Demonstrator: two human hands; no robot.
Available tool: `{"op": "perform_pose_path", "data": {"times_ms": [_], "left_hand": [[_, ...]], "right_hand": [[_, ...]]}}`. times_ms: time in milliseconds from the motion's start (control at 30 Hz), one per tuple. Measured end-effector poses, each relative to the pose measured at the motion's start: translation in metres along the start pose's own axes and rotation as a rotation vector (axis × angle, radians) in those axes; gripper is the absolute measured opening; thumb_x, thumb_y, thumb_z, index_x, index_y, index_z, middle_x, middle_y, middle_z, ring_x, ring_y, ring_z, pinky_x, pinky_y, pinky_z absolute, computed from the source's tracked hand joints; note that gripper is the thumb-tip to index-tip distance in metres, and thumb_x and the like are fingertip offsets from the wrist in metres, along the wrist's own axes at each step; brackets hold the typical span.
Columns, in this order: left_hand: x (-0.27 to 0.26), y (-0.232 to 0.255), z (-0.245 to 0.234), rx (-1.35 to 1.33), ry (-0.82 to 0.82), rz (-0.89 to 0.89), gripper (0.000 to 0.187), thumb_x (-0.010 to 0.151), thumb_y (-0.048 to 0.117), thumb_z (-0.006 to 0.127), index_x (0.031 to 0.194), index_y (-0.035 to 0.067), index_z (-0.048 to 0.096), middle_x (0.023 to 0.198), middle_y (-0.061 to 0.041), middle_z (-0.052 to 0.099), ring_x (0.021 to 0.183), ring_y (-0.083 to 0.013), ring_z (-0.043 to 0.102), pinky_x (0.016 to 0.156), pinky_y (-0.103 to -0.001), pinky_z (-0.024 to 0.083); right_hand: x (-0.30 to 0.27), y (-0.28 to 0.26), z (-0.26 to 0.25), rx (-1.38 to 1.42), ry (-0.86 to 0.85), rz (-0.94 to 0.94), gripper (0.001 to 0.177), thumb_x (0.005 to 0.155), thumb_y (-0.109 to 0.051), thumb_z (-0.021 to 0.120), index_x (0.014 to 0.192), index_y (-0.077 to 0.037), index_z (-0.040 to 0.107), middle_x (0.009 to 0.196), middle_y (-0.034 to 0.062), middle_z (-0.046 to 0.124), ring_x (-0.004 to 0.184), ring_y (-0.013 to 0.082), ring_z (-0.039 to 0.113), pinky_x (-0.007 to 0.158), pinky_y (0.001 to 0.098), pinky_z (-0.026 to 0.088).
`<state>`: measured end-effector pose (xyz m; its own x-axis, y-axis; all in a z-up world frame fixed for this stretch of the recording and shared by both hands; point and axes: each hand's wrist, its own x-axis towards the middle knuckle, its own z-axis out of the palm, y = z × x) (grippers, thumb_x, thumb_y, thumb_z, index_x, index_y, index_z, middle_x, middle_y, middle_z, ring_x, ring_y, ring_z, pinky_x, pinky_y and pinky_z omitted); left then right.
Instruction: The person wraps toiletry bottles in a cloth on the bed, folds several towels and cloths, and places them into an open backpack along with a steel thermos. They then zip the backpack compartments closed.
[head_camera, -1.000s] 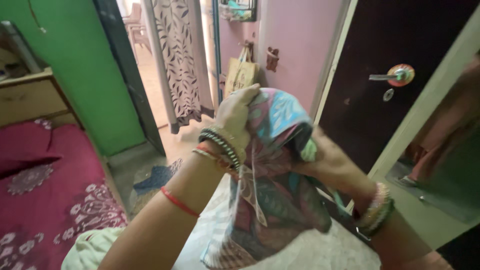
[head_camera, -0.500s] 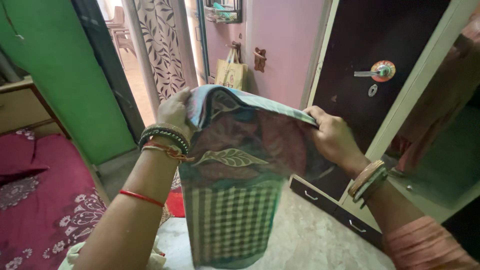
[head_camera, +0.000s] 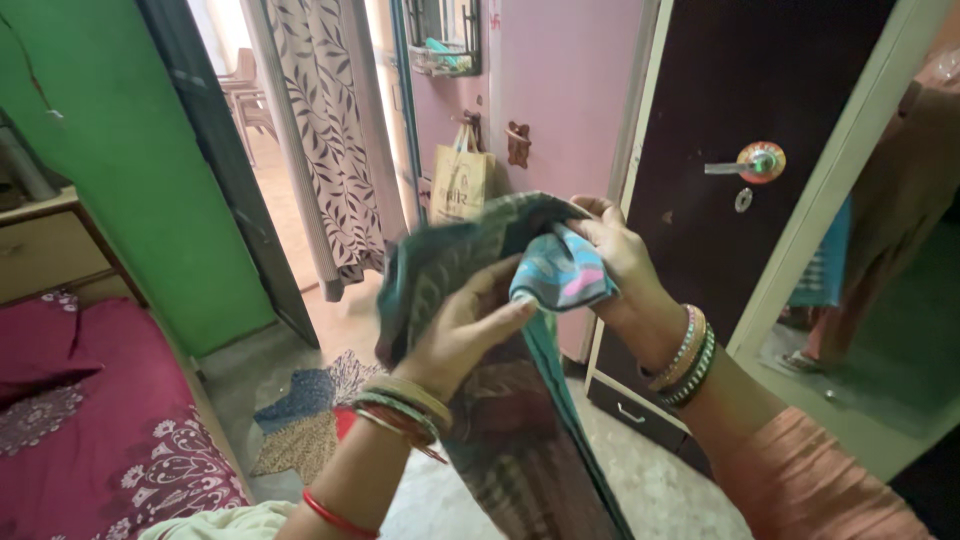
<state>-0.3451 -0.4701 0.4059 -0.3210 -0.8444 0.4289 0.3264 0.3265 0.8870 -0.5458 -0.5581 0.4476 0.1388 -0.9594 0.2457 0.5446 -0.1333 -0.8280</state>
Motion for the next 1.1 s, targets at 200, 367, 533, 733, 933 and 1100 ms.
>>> {"op": "perform_pose_path", "data": {"times_ms": [200,367,533,733,933,1100], "left_hand": [[0.000,-0.005,0.019,0.129,0.066,0.005,0.039,0.099,0.014,0.066,0.137,0.003,0.065,0.096,0.003,0.066,0.078,-0.0028,0.058,0.067,-0.020,0.049],[0.007,-0.021,0.031,0.136,0.175,0.089,0.025,0.103,0.015,0.065,0.112,-0.005,0.075,0.079,0.004,0.066,0.064,-0.0019,0.055,0.055,-0.020,0.045],[0.011,-0.034,0.038,-0.168,0.331,0.063,0.021,0.104,0.016,0.065,0.106,-0.003,0.073,0.078,0.002,0.067,0.059,-0.0033,0.055,0.049,-0.021,0.042],[0.009,-0.040,0.051,-0.077,0.345,0.149,0.032,0.093,0.005,0.065,0.123,0.001,0.053,0.083,-0.003,0.069,0.065,-0.0080,0.063,0.055,-0.023,0.050],[0.002,-0.036,0.051,-0.197,0.297,0.093,0.028,0.098,0.018,0.062,0.118,0.001,0.054,0.095,0.001,0.067,0.081,-0.0079,0.067,0.071,-0.025,0.057],[-0.004,-0.024,0.037,0.377,0.436,0.120,0.033,0.103,0.033,0.055,0.112,0.001,0.061,0.085,-0.007,0.071,0.075,-0.0168,0.068,0.070,-0.031,0.055]], "right_hand": [[-0.007,-0.009,-0.010,-0.056,0.013,0.067,0.021,0.101,-0.010,0.054,0.119,-0.003,0.060,0.101,0.0099,0.068,0.089,0.0189,0.069,0.079,0.0331,0.059],[-0.020,-0.027,-0.010,-0.021,-0.069,0.107,0.024,0.101,-0.014,0.058,0.119,0.002,0.060,0.103,0.0113,0.069,0.090,0.0194,0.070,0.082,0.0341,0.061],[-0.050,-0.029,-0.006,-0.016,-0.176,0.086,0.035,0.098,-0.028,0.060,0.121,-0.001,0.055,0.103,0.0144,0.070,0.091,0.0206,0.070,0.083,0.0350,0.059],[-0.072,-0.016,0.002,-0.348,-0.296,-0.050,0.047,0.095,-0.019,0.072,0.134,0.003,0.057,0.109,0.0076,0.068,0.099,0.0119,0.064,0.093,0.0274,0.053],[-0.081,-0.011,0.011,-0.540,-0.255,-0.038,0.031,0.096,-0.019,0.067,0.115,0.004,0.074,0.098,0.0050,0.077,0.090,0.0106,0.068,0.084,0.0278,0.056],[-0.087,-0.005,0.017,-0.615,-0.370,-0.160,0.037,0.103,-0.027,0.061,0.114,0.004,0.077,0.093,0.0047,0.074,0.082,0.0079,0.063,0.077,0.0231,0.053]]}}
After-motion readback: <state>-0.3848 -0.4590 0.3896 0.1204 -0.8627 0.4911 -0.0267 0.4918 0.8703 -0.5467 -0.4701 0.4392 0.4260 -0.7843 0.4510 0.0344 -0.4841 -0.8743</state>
